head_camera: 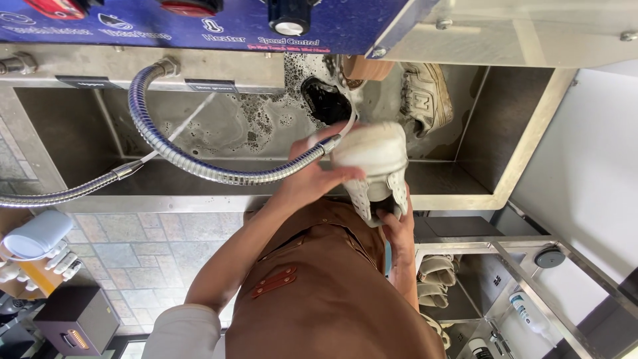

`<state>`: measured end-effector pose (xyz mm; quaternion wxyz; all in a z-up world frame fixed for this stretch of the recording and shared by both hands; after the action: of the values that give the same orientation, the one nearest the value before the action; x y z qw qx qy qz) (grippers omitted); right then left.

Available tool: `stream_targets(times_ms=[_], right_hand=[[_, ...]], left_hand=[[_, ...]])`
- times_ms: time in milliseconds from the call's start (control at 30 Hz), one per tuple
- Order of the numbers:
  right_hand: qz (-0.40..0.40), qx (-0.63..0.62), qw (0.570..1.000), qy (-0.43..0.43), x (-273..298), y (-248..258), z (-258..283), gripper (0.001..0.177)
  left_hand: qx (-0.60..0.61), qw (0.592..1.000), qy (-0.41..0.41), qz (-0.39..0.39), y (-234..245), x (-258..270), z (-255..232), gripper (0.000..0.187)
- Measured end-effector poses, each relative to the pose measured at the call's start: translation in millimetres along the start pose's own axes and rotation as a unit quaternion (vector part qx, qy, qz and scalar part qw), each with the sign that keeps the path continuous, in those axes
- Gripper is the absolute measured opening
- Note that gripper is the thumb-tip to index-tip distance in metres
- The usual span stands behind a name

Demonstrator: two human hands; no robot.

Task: The recorder is cleaning a white sneaker using a scrub brush and a spray nozzle at a specialized washing station.

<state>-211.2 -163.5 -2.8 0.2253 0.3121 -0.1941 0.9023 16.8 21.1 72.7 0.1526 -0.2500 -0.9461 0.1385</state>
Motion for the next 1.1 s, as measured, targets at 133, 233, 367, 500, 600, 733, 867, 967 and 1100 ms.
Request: stream_targets(times_ms=[133, 233, 367, 500, 600, 733, 867, 967, 1100], right_hand=[[0.007, 0.089, 0.995, -0.039, -7, -7, -8, 0.094], [-0.002, 0.158, 0.984, -0.084, -13, -5, -15, 0.094], [0.044, 0.224, 0.970, -0.082, -15, -19, -9, 0.095], [0.085, 0.243, 0.964, -0.064, -18, -23, -16, 0.098], [0.123, 0.275, 0.950, -0.079, -17, -17, -29, 0.095], [0.140, 0.295, 0.936, -0.131, -17, -27, -21, 0.086], [0.165, 0.328, 0.922, -0.120, -18, -29, -22, 0.077], [0.178, 0.347, 0.913, -0.121, -19, -31, -22, 0.071], [0.180, 0.344, 0.913, -0.126, -21, -36, -16, 0.070]], left_hand=[[-0.075, 0.993, 0.092, -0.028, 13, -25, 56, 0.096], [-0.131, 0.983, 0.119, -0.039, 24, -41, 82, 0.097], [-0.170, 0.978, 0.112, -0.043, 38, -56, 113, 0.088], [-0.181, 0.979, 0.091, -0.035, 41, -69, 120, 0.082], [-0.181, 0.977, 0.107, -0.027, 41, -77, 120, 0.081], [-0.199, 0.972, 0.123, -0.014, 38, -85, 119, 0.082], [-0.228, 0.969, 0.095, -0.007, 41, -84, 125, 0.078], [-0.219, 0.971, 0.093, 0.008, 37, -89, 115, 0.078], [-0.217, 0.970, 0.112, 0.012, 33, -92, 109, 0.078]])
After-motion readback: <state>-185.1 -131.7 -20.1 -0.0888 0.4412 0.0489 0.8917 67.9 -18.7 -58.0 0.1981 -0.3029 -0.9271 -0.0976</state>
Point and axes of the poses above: each hand's wrist, its own x-axis away from the middle knuckle, its own y-axis out of the back of the hand, z = x × y, the point moved 2 cm from there along -x, towards the middle knuckle, and after that the axes turned 7 degrees about x, right-handed, at the moved point
